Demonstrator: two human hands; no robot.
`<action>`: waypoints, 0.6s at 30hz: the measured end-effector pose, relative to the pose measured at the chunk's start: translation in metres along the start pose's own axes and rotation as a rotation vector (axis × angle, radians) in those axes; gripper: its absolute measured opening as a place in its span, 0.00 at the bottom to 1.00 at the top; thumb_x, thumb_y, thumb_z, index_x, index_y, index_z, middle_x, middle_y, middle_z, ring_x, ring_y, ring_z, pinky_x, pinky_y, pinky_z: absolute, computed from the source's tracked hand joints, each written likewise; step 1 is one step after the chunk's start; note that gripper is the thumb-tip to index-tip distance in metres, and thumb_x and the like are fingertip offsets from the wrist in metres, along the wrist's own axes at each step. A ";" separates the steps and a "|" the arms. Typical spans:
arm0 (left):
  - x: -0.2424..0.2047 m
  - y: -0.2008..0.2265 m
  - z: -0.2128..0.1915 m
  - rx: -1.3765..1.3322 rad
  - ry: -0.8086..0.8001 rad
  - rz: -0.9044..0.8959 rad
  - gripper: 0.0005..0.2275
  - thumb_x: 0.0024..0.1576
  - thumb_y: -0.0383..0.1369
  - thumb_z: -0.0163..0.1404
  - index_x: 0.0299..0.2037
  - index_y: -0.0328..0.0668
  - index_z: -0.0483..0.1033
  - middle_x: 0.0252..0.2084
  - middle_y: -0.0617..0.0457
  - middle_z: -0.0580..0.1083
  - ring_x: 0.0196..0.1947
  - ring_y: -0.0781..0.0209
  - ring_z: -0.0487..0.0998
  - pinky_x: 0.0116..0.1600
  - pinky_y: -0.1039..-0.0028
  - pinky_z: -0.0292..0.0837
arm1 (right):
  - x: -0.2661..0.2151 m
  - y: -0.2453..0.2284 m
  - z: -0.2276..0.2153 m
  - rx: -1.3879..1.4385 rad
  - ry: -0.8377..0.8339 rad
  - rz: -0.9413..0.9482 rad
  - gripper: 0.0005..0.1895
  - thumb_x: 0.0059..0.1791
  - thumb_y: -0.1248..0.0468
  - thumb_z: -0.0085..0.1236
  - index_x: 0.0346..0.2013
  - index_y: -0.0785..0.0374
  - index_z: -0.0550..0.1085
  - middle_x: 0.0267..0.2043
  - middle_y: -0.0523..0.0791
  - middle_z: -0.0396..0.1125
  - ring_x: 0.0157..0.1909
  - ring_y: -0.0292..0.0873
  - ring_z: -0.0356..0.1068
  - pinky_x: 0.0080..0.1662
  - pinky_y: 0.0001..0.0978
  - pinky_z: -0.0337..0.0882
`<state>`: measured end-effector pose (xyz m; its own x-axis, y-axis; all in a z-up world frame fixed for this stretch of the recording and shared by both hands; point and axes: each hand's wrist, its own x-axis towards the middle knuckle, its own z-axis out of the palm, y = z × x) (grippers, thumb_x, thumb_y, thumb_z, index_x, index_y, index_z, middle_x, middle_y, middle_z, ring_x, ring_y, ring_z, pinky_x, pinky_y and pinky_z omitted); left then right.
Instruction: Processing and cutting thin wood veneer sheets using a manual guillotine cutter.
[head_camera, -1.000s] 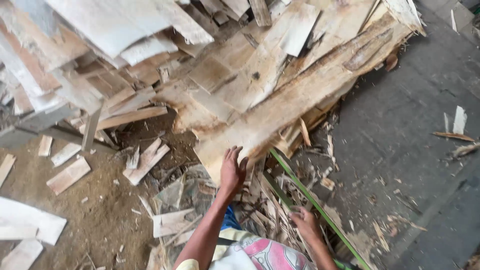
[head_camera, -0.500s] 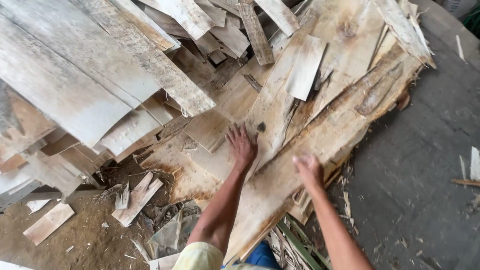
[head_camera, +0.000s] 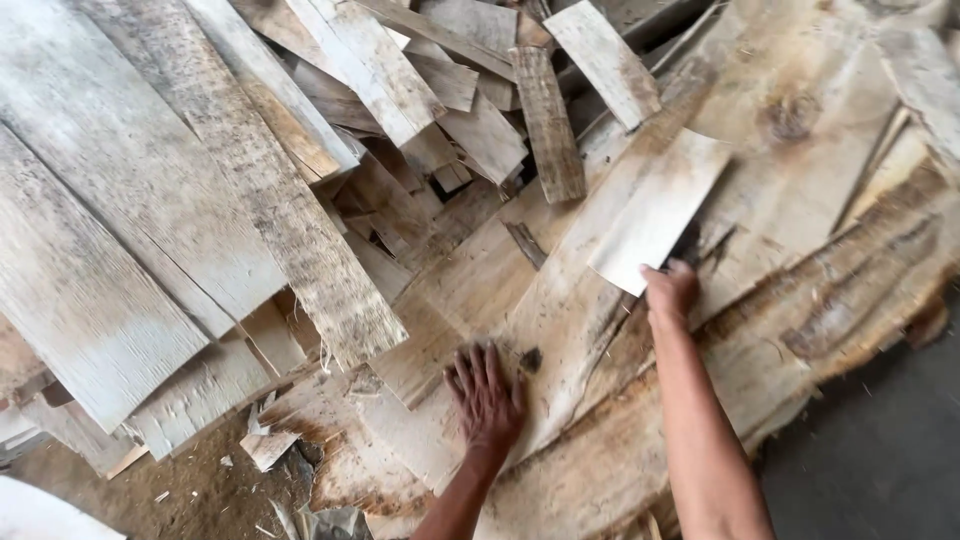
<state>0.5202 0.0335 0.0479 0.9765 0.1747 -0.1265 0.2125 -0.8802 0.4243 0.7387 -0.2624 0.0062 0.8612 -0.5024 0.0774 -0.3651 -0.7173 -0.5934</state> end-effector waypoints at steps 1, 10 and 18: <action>-0.001 0.002 -0.002 0.006 0.002 -0.014 0.34 0.64 0.54 0.33 0.75 0.40 0.48 0.77 0.40 0.47 0.77 0.37 0.37 0.74 0.46 0.19 | 0.004 0.000 0.007 0.004 -0.014 -0.005 0.38 0.38 0.56 0.78 0.54 0.73 0.71 0.51 0.62 0.69 0.51 0.64 0.69 0.51 0.54 0.70; 0.003 -0.006 0.016 0.052 0.085 0.014 0.33 0.63 0.54 0.37 0.73 0.39 0.52 0.75 0.37 0.51 0.75 0.33 0.39 0.72 0.43 0.22 | 0.061 -0.139 0.051 0.479 -0.253 -0.044 0.12 0.56 0.63 0.58 0.46 0.72 0.76 0.39 0.49 0.73 0.37 0.43 0.70 0.39 0.36 0.70; 0.007 -0.011 0.021 0.074 0.132 0.069 0.33 0.63 0.53 0.39 0.71 0.36 0.54 0.74 0.34 0.52 0.75 0.30 0.41 0.72 0.41 0.23 | 0.051 -0.251 0.078 -0.087 -0.318 -0.052 0.46 0.39 0.49 0.76 0.62 0.63 0.62 0.58 0.56 0.66 0.64 0.56 0.62 0.68 0.55 0.56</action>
<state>0.5236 0.0351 0.0238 0.9861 0.1648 0.0215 0.1462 -0.9214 0.3600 0.9016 -0.0702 0.0967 0.9416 -0.2982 -0.1565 -0.3351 -0.7835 -0.5233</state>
